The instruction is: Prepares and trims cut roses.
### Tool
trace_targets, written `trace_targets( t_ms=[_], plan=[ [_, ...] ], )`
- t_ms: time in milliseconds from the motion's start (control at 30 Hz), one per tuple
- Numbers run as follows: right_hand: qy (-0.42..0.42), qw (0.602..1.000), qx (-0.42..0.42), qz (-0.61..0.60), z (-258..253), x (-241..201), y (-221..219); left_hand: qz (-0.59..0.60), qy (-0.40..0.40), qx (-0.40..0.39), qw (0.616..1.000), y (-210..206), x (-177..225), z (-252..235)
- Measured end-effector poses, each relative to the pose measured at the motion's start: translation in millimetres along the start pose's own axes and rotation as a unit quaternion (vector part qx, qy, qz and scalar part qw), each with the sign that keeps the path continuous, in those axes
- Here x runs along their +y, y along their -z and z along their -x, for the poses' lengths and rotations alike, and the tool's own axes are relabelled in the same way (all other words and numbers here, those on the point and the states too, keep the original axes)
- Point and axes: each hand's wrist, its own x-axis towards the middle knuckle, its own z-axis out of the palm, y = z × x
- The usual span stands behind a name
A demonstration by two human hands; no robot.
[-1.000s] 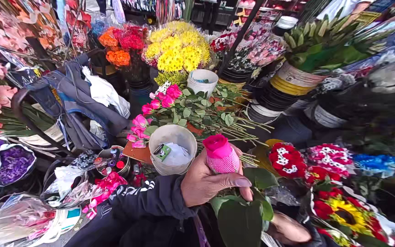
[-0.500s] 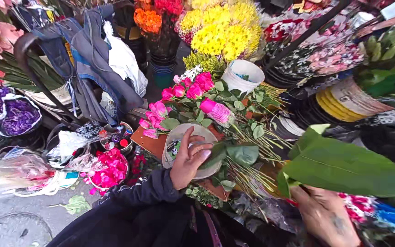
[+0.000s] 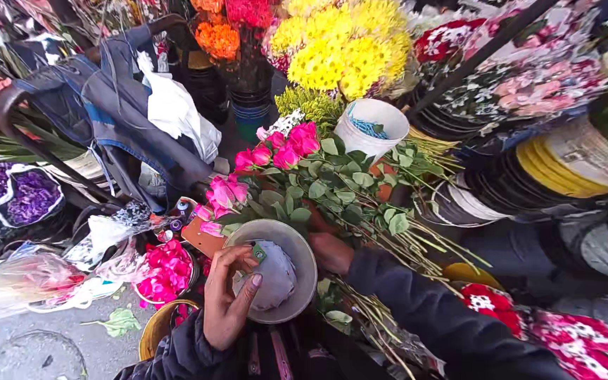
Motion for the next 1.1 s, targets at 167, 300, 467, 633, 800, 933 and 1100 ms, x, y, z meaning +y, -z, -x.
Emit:
trace_targets(
  t_ms=[167,300,467,633,800,933,1100],
  plan=[
    [-0.08,0.996,0.014,0.042,-26,45,70,-0.049,-0.001,0.014,0.999,-4,0,-1],
    [-0.265,0.948,0.047,0.169,-43,77,48,-0.085,-0.007,0.025,0.996,-5,0,-1],
    [-0.177,0.956,0.175,0.153,-28,90,21,-0.105,-0.02,0.026,0.994,-7,-2,-1],
    [-0.07,0.887,0.427,0.162,15,51,56,-0.116,-0.039,0.011,0.992,-9,-2,-2],
    [-0.082,0.863,0.469,0.169,72,5,65,-0.099,-0.019,-0.032,0.994,-6,3,-7],
    [-0.095,0.892,0.441,0.043,126,-23,36,-0.044,0.071,-0.089,0.992,0,11,-22],
    [-0.061,0.878,0.458,-0.127,184,-53,-58,0.199,0.207,-0.029,0.957,-4,27,-44]
  ],
)
